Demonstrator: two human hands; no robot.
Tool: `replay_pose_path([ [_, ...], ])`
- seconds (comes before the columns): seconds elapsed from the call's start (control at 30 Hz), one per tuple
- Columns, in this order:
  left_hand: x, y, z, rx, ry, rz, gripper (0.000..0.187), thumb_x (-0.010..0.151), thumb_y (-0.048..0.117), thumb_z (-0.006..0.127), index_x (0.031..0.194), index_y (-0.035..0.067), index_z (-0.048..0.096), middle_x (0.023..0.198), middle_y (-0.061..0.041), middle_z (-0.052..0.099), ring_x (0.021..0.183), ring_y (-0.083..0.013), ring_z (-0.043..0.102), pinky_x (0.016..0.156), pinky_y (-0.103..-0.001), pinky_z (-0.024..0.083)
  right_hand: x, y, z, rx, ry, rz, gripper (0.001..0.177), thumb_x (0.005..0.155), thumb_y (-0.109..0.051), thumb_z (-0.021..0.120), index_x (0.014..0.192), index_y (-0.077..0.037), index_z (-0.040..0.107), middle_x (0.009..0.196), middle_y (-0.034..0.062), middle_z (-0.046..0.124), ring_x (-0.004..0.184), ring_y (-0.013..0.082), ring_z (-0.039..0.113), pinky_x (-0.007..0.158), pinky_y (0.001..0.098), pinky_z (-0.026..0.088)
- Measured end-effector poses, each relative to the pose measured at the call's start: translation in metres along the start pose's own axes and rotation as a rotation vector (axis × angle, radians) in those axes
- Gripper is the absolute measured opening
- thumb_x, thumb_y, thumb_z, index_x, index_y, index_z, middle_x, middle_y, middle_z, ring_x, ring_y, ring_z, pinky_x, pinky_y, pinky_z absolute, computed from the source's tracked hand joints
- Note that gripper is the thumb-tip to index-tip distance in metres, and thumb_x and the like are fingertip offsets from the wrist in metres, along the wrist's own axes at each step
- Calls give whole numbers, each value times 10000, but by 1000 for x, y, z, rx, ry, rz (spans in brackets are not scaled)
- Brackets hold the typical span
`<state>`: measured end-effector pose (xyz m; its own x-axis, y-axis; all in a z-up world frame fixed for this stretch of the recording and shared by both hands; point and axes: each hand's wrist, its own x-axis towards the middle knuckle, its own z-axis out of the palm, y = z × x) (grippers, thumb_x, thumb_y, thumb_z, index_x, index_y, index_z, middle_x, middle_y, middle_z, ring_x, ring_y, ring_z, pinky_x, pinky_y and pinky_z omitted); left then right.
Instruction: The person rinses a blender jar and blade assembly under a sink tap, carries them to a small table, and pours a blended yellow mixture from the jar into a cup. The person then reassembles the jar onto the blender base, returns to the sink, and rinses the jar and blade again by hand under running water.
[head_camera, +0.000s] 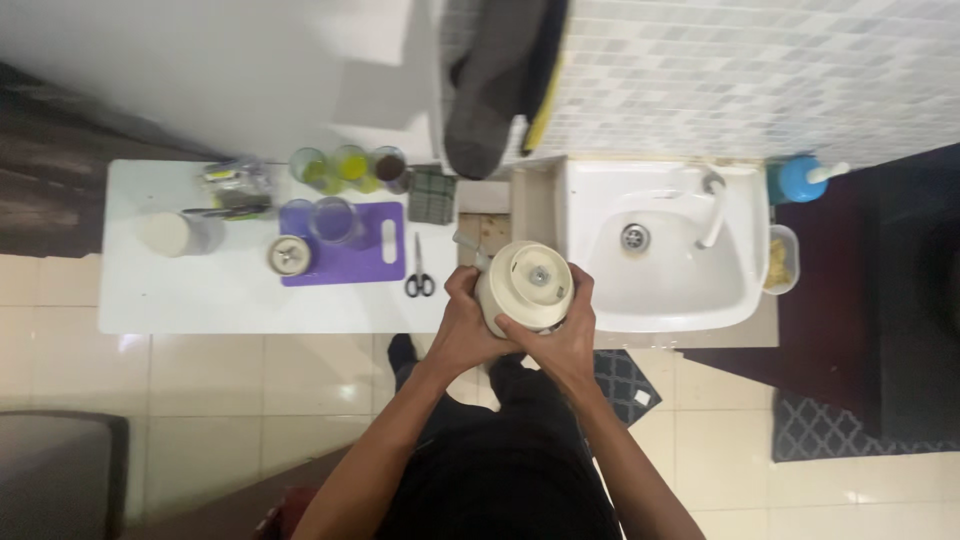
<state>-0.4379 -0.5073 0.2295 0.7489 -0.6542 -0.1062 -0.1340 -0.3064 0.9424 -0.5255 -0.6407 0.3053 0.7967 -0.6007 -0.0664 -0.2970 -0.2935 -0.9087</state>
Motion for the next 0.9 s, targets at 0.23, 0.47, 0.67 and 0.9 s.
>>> replay_pose_path([
  [0.23,11,36,62,-49,5,145,1318,550,341,975,1597,46,230,1529,-265,468,1414,-426,504,1185,-508,414,19,34,-66,-39,-80,44,1028,648,-378,921,1373,69,344,1237,264,644,1157,321,700,971,398,593],
  [0.47,36,56,84,24,-55,164,1273,554,323,983,1559,53,249,1480,-267,498,1370,-432,520,1141,-521,428,22,65,-96,63,-80,87,960,734,-327,869,1429,40,318,1325,244,581,1239,316,627,1011,422,549],
  [0.67,51,64,103,-30,-62,246,1301,608,386,988,1584,66,190,1489,-261,487,1366,-416,544,1157,-509,454,21,119,-125,320,48,151,648,1068,-489,368,1490,-3,436,1427,174,567,1332,275,560,1076,399,487],
  [0.9,71,80,155,-49,-35,216,1307,613,368,995,1574,57,166,1496,-262,480,1371,-412,542,1150,-502,452,71,199,-193,457,266,461,453,1070,-367,431,1318,-4,540,1236,146,668,1135,267,678,940,386,562],
])
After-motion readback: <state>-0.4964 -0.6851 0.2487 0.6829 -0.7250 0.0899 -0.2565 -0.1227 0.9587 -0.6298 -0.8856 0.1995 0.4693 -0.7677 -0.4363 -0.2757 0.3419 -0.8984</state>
